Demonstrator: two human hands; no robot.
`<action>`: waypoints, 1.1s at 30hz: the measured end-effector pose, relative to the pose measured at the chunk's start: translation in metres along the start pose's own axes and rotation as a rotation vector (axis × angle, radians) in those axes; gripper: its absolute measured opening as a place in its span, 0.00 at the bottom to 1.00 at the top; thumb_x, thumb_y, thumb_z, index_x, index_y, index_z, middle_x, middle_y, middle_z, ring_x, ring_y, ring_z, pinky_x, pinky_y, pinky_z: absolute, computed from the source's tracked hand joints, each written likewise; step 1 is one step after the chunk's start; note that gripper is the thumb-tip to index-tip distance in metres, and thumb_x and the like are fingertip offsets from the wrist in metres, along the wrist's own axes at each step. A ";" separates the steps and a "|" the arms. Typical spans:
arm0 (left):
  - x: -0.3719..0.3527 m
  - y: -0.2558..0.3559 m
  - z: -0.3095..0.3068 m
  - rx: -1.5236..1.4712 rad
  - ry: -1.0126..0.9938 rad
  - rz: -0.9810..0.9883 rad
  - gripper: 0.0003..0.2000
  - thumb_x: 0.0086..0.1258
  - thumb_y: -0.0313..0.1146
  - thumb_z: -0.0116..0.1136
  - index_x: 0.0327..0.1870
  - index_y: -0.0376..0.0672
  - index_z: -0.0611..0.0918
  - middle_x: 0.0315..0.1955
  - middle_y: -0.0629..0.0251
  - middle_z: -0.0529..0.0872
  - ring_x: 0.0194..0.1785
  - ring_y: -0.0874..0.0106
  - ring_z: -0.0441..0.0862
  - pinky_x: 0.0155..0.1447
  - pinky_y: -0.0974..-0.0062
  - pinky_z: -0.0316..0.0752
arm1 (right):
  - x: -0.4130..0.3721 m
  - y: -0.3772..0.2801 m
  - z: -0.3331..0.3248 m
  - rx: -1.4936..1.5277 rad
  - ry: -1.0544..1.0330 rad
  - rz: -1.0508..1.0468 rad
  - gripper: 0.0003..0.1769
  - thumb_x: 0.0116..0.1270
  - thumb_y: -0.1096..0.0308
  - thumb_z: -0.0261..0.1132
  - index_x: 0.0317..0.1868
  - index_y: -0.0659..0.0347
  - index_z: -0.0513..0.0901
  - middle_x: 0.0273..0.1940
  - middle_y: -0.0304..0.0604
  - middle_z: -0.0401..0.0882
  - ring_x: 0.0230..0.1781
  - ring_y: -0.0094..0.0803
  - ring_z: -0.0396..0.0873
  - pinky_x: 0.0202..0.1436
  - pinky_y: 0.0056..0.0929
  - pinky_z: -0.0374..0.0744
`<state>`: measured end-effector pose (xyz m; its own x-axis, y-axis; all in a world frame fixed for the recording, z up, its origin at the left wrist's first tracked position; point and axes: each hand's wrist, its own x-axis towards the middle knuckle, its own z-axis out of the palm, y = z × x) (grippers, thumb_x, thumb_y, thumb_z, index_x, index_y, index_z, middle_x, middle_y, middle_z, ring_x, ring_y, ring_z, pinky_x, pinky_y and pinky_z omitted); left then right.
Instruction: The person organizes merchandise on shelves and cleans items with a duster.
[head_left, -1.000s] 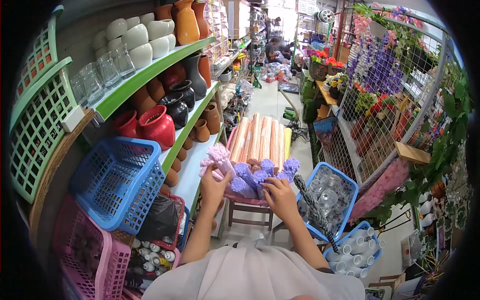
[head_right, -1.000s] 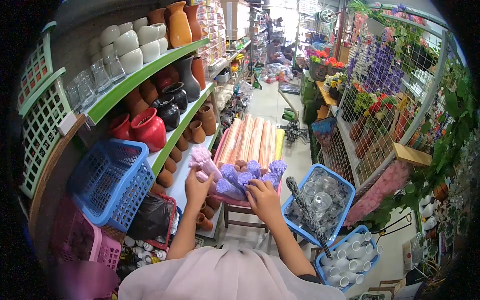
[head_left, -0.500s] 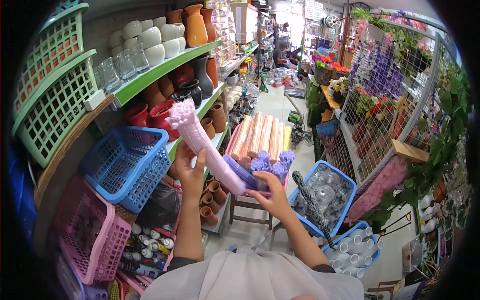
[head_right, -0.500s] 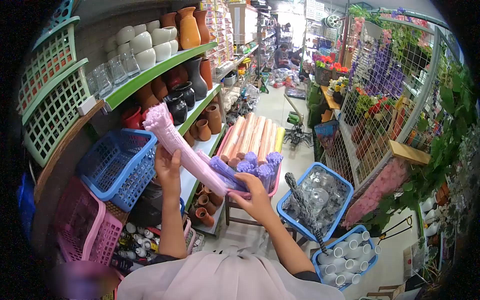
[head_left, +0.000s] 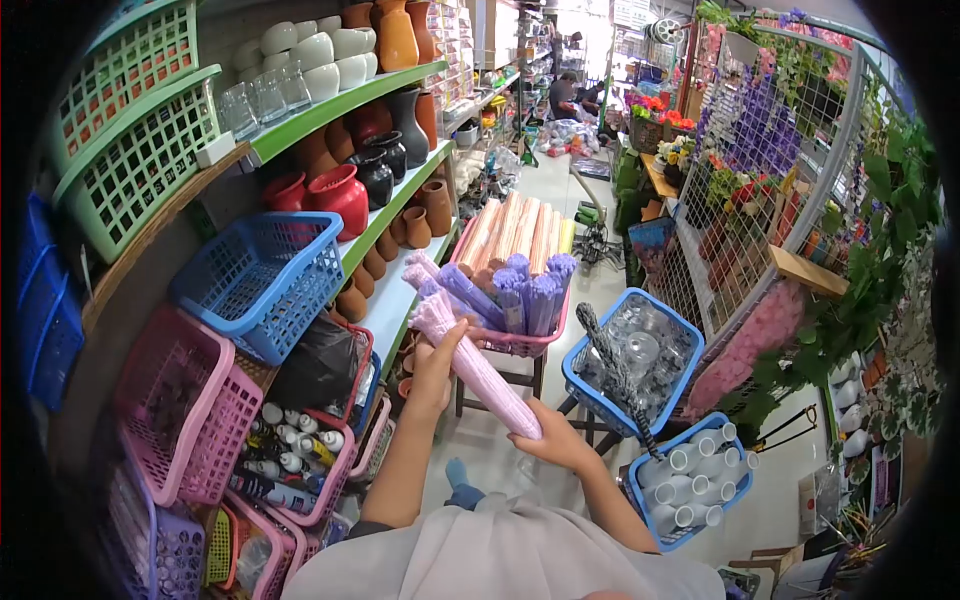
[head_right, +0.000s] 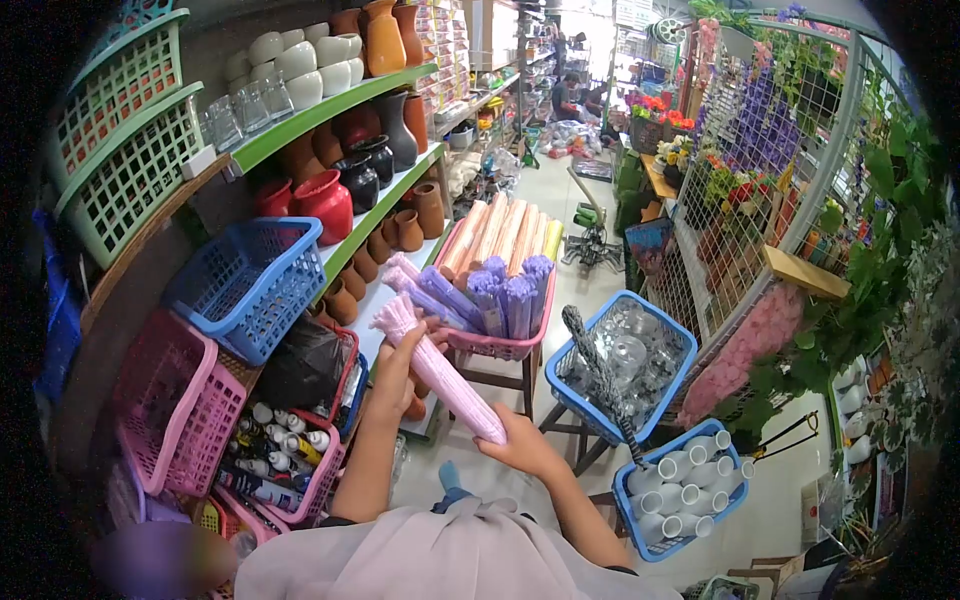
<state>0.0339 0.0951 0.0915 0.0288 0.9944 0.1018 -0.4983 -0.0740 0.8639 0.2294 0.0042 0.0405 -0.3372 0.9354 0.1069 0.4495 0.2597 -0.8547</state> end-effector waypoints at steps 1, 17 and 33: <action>-0.007 -0.004 0.000 0.001 -0.002 -0.002 0.17 0.70 0.33 0.54 0.56 0.36 0.71 0.41 0.60 0.82 0.45 0.67 0.83 0.49 0.69 0.80 | -0.009 -0.001 0.002 -0.014 0.004 0.013 0.26 0.55 0.60 0.68 0.51 0.65 0.71 0.39 0.59 0.80 0.40 0.50 0.81 0.45 0.39 0.77; -0.040 -0.072 0.034 -0.272 -0.069 -0.387 0.15 0.67 0.35 0.59 0.51 0.39 0.74 0.41 0.60 0.81 0.45 0.64 0.82 0.48 0.67 0.80 | -0.122 0.011 -0.012 -0.180 0.177 0.302 0.25 0.55 0.57 0.67 0.49 0.62 0.72 0.40 0.58 0.81 0.41 0.52 0.80 0.44 0.41 0.76; -0.095 -0.187 0.061 0.076 -0.646 -0.618 0.29 0.73 0.49 0.49 0.68 0.42 0.60 0.57 0.56 0.76 0.58 0.64 0.76 0.63 0.62 0.70 | -0.154 0.046 -0.006 -0.068 0.479 0.406 0.26 0.59 0.54 0.67 0.49 0.63 0.72 0.37 0.57 0.81 0.38 0.47 0.81 0.42 0.39 0.77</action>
<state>0.1774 0.0100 -0.0500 0.7665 0.6235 -0.1541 -0.1741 0.4327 0.8846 0.3073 -0.1264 -0.0121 0.2726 0.9621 0.0097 0.5210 -0.1391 -0.8422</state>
